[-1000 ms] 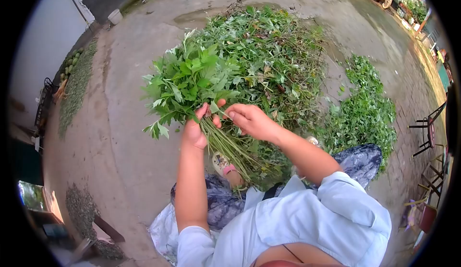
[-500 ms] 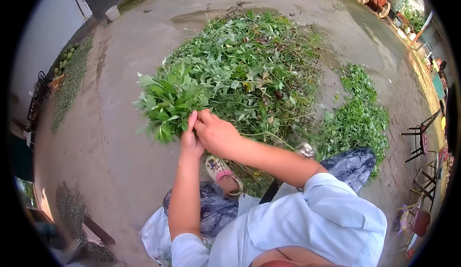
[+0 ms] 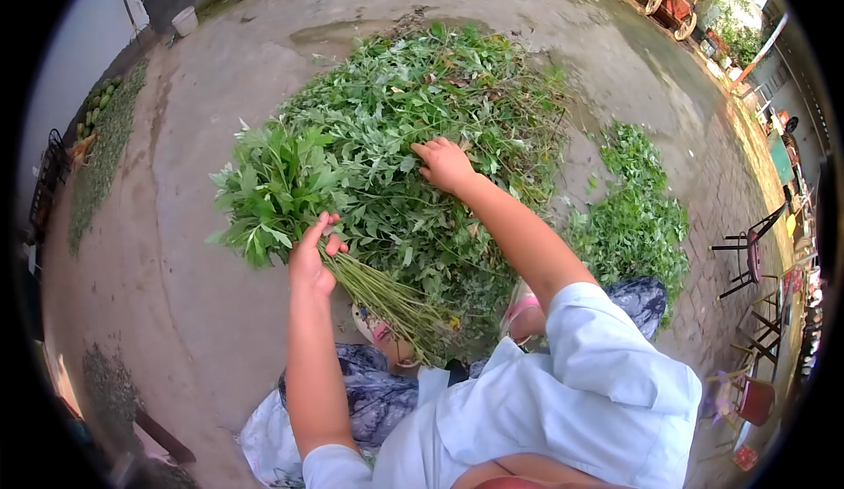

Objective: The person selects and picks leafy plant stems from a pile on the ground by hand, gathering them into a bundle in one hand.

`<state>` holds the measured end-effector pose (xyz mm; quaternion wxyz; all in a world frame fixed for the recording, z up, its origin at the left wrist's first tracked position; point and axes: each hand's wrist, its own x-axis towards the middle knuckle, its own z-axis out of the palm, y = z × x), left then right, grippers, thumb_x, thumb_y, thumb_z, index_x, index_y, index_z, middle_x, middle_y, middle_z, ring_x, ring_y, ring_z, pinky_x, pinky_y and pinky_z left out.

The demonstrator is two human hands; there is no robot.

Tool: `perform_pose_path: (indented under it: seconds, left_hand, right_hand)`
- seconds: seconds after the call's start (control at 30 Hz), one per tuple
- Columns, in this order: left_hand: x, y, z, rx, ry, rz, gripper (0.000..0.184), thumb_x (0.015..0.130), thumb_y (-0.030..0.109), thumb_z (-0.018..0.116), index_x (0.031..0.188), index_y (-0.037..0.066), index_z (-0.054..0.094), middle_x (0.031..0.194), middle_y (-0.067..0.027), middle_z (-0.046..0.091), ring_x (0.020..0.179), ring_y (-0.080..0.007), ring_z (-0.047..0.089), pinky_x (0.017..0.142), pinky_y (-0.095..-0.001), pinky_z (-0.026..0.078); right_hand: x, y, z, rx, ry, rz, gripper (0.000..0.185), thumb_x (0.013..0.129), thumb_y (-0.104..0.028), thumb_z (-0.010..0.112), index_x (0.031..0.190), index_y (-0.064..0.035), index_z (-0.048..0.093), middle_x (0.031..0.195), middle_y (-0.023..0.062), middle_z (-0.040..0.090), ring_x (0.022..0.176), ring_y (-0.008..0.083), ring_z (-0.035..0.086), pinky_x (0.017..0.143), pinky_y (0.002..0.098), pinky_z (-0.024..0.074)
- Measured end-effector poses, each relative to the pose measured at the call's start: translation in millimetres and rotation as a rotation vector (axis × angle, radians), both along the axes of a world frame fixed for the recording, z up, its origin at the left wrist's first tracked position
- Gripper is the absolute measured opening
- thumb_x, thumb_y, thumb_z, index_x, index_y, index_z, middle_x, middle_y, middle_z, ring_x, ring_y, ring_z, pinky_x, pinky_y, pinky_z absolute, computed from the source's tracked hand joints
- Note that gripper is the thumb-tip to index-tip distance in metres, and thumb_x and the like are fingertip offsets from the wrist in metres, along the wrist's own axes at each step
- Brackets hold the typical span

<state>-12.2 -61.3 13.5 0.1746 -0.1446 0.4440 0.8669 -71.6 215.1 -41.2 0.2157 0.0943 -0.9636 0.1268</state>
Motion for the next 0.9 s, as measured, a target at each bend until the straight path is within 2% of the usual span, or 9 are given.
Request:
perform_pose_path:
  seconds: [0.1, 0.17, 0.3, 0.4, 0.5, 0.63, 0.7, 0.77, 0.9]
  left_hand:
    - [-6, -8, -3, 0.033, 0.063, 0.016, 0.016, 0.081, 0.017, 0.053, 0.091, 0.004, 0.052, 0.09, -0.0064, 0.055, 0.049, -0.0095, 0.038, 0.055, -0.0296, 0.042]
    - [-6, -8, 8, 0.084, -0.005, 0.157, 0.022, 0.082, 0.018, 0.051, 0.099, 0.005, 0.053, 0.08, -0.0039, 0.053, 0.05, -0.0095, 0.039, 0.058, -0.0297, 0.043]
    - [-9, -16, 4, 0.101, -0.007, 0.187, 0.026, 0.082, 0.019, 0.05, 0.104, 0.005, 0.052, 0.062, 0.0002, 0.039, 0.052, -0.0092, 0.04, 0.062, -0.0299, 0.045]
    - [-7, -10, 4, 0.089, -0.035, 0.177, 0.027, 0.083, 0.02, 0.049, 0.106, 0.005, 0.051, 0.076, -0.0025, 0.045, 0.058, -0.0115, 0.047, 0.061, -0.0302, 0.047]
    - [-2, 2, 10, 0.053, -0.068, 0.159, 0.026, 0.083, 0.019, 0.049, 0.104, 0.004, 0.052, 0.087, -0.0044, 0.048, 0.066, -0.0146, 0.052, 0.061, -0.0297, 0.047]
    - [-1, 8, 5, 0.057, -0.059, 0.082, 0.024, 0.083, 0.018, 0.049, 0.101, 0.004, 0.053, 0.091, -0.0057, 0.052, 0.074, -0.0169, 0.056, 0.06, -0.0289, 0.047]
    - [-2, 12, 1, 0.033, -0.071, 0.08, 0.024, 0.083, 0.019, 0.049, 0.101, 0.004, 0.053, 0.082, -0.0039, 0.051, 0.069, -0.0145, 0.054, 0.058, -0.0285, 0.046]
    - [-4, 11, -6, 0.124, -0.028, 0.025, 0.024, 0.083, 0.02, 0.05, 0.1, 0.004, 0.053, 0.073, -0.0016, 0.048, 0.061, -0.012, 0.049, 0.056, -0.0282, 0.043]
    - [-1, 22, 5, 0.119, -0.044, 0.0, 0.023, 0.083, 0.02, 0.05, 0.1, 0.004, 0.053, 0.069, -0.0008, 0.045, 0.056, -0.0104, 0.045, 0.055, -0.0283, 0.042]
  right_hand:
    - [-10, -1, 17, 0.081, -0.173, 0.095, 0.018, 0.077, -0.016, 0.053, 0.093, -0.0088, 0.057, 0.083, 0.0084, 0.056, 0.086, 0.0273, 0.052, 0.075, 0.0354, 0.0427]
    - [0, -9, 64, -0.401, 0.11, 0.05, 0.017, 0.08, -0.016, 0.051, 0.093, -0.0065, 0.056, 0.079, 0.0096, 0.056, 0.078, 0.0299, 0.053, 0.069, 0.0363, 0.0437]
    - [16, 4, 110, -0.406, 0.351, 0.061, 0.021, 0.082, -0.012, 0.049, 0.1, -0.0039, 0.054, 0.072, 0.0089, 0.056, 0.063, 0.0256, 0.054, 0.059, 0.0336, 0.044]
    - [52, 4, 134, -1.01, -0.506, 0.127, 0.028, 0.087, -0.013, 0.044, 0.112, -0.0011, 0.046, 0.067, -0.0007, 0.05, 0.059, 0.0056, 0.047, 0.052, 0.0219, 0.0396]
    - [62, 17, 67, -0.637, -0.471, 0.088, 0.025, 0.085, -0.016, 0.048, 0.105, -0.0014, 0.049, 0.066, 0.0, 0.049, 0.052, 0.0065, 0.046, 0.047, 0.0229, 0.039]
    - [87, 28, 61, -0.78, -0.696, 0.179, 0.025, 0.085, -0.024, 0.05, 0.077, -0.0004, 0.048, 0.065, 0.0008, 0.045, 0.062, 0.0076, 0.038, 0.057, 0.0253, 0.0358]
    - [88, 38, 57, -0.97, -0.373, 0.0, 0.028, 0.086, -0.025, 0.05, 0.072, -0.0018, 0.044, 0.065, -0.0019, 0.043, 0.061, 0.0071, 0.035, 0.054, 0.0244, 0.0336]
    - [79, 46, 61, -1.182, -0.267, -0.088, 0.023, 0.087, -0.022, 0.048, 0.078, -0.0011, 0.047, 0.065, -0.0022, 0.043, 0.059, 0.0066, 0.038, 0.052, 0.0249, 0.035]
    - [41, 74, 56, -0.984, -0.298, -0.156, 0.02, 0.085, -0.02, 0.048, 0.091, -0.0004, 0.05, 0.067, 0.002, 0.046, 0.06, 0.0121, 0.044, 0.055, 0.0272, 0.0388]
